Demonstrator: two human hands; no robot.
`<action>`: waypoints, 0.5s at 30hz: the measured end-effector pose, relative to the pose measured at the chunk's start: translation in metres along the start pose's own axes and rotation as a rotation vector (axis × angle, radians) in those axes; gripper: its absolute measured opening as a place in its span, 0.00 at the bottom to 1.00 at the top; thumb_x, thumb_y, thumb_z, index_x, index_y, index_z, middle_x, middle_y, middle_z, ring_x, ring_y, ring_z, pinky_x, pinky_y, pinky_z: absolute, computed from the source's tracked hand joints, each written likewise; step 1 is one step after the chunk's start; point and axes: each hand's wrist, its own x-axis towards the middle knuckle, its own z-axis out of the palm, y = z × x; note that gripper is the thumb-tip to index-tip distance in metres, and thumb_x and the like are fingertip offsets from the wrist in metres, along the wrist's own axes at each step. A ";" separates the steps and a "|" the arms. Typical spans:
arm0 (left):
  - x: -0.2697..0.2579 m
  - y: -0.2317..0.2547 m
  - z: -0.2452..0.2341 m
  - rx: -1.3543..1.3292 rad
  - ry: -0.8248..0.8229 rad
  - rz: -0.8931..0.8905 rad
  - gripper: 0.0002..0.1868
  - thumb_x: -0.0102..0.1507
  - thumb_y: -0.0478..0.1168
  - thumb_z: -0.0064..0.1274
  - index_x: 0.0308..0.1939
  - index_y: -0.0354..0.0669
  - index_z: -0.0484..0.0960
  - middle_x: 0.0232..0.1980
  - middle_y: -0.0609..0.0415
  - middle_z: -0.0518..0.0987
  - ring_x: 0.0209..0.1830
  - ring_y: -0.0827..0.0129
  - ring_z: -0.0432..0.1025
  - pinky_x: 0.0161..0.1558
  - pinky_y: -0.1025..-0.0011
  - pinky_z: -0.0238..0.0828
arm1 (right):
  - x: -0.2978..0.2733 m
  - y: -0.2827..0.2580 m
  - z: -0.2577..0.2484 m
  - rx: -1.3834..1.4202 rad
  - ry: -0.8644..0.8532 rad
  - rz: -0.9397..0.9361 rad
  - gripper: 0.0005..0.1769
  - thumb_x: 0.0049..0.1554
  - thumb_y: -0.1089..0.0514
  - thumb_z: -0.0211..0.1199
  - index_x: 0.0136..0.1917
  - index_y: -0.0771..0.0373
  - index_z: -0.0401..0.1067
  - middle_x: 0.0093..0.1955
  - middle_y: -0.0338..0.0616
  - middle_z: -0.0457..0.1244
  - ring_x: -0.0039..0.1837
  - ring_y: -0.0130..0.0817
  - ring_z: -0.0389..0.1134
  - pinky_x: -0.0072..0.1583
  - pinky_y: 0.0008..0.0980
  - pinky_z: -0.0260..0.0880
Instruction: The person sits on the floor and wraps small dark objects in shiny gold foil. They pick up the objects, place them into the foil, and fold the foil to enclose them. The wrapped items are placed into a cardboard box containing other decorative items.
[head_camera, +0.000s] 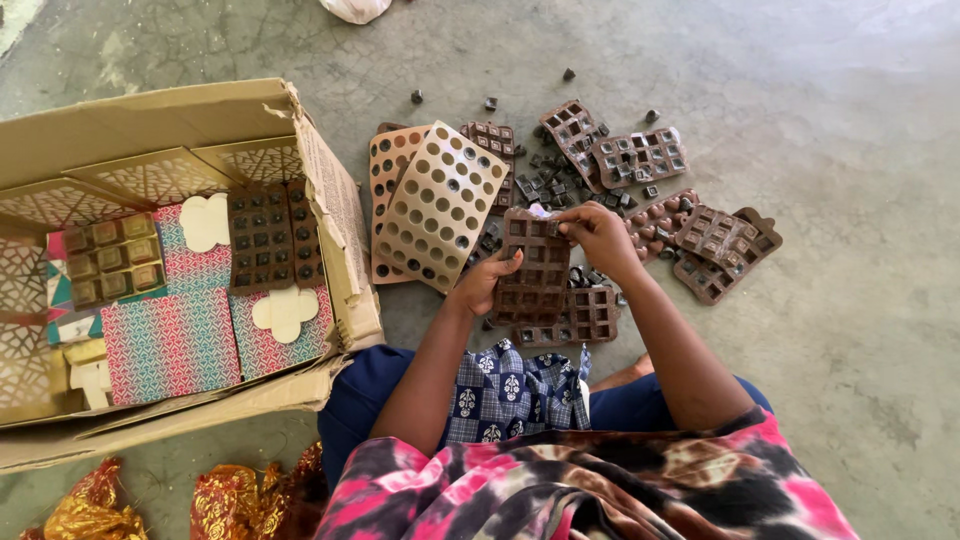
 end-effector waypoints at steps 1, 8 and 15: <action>0.001 0.000 -0.001 -0.005 0.000 -0.001 0.33 0.68 0.51 0.55 0.71 0.38 0.67 0.62 0.47 0.76 0.59 0.61 0.75 0.58 0.60 0.76 | -0.001 -0.002 -0.001 -0.064 0.019 -0.006 0.08 0.60 0.64 0.66 0.53 0.65 0.79 0.48 0.42 0.65 0.46 0.28 0.69 0.48 0.29 0.71; 0.003 -0.005 -0.007 -0.014 -0.010 -0.015 0.29 0.68 0.50 0.56 0.68 0.40 0.69 0.61 0.50 0.77 0.58 0.63 0.75 0.58 0.60 0.77 | -0.008 -0.021 -0.003 -0.333 0.058 -0.122 0.08 0.57 0.62 0.67 0.50 0.63 0.80 0.48 0.43 0.68 0.50 0.35 0.70 0.53 0.36 0.70; -0.004 0.009 0.010 -0.052 -0.042 0.066 0.29 0.67 0.50 0.55 0.68 0.41 0.69 0.61 0.47 0.78 0.58 0.58 0.76 0.59 0.56 0.77 | 0.000 -0.011 0.004 -0.403 0.125 0.090 0.19 0.58 0.52 0.71 0.56 0.65 0.73 0.54 0.46 0.65 0.49 0.36 0.69 0.52 0.37 0.71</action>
